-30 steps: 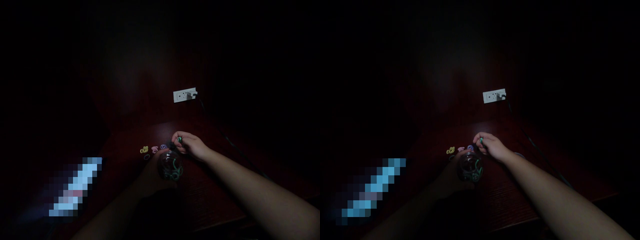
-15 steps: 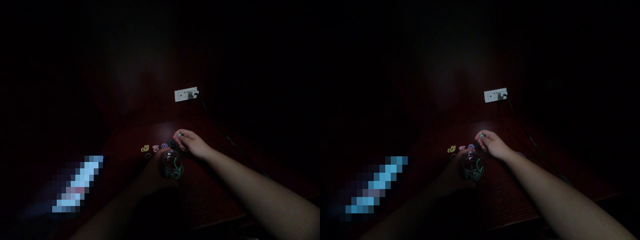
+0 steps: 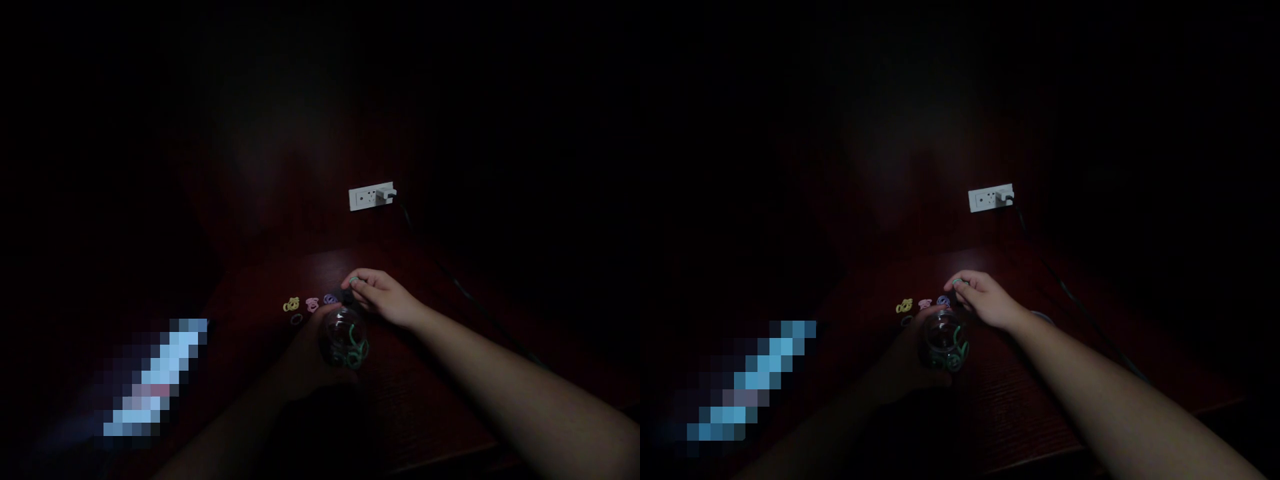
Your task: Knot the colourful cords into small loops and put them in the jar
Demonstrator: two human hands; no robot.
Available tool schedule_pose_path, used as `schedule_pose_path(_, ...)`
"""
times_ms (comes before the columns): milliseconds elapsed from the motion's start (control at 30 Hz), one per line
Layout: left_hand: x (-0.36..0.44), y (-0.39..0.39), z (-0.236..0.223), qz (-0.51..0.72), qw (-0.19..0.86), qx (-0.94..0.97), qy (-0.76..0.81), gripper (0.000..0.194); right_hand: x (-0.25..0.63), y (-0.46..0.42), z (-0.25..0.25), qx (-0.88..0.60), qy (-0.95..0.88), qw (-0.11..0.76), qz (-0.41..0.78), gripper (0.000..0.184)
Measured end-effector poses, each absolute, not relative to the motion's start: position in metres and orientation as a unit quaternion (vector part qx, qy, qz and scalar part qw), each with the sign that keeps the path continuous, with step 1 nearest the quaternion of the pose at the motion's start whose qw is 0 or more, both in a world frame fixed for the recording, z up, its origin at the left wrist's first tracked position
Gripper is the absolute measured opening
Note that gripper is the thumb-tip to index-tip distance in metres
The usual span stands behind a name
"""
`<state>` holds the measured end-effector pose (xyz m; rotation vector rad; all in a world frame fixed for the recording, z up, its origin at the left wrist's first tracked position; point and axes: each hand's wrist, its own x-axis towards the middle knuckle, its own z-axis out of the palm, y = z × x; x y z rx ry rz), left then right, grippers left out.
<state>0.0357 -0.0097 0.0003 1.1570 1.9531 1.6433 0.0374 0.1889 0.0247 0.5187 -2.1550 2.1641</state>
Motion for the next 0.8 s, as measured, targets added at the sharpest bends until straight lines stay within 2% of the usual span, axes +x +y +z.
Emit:
schedule_pose_path(500,0.0357,-0.0077,0.0030,0.583,0.172,0.414,0.677,0.093,0.0426,0.1889,0.0295,0.173,-0.744,0.041,0.644,0.032)
schedule_pose_path(800,0.0354,-0.0082,0.0066,0.581,0.208,0.393,0.682,0.094,0.0381,0.1884,0.0223,0.201,-0.696,0.049,0.688,0.041)
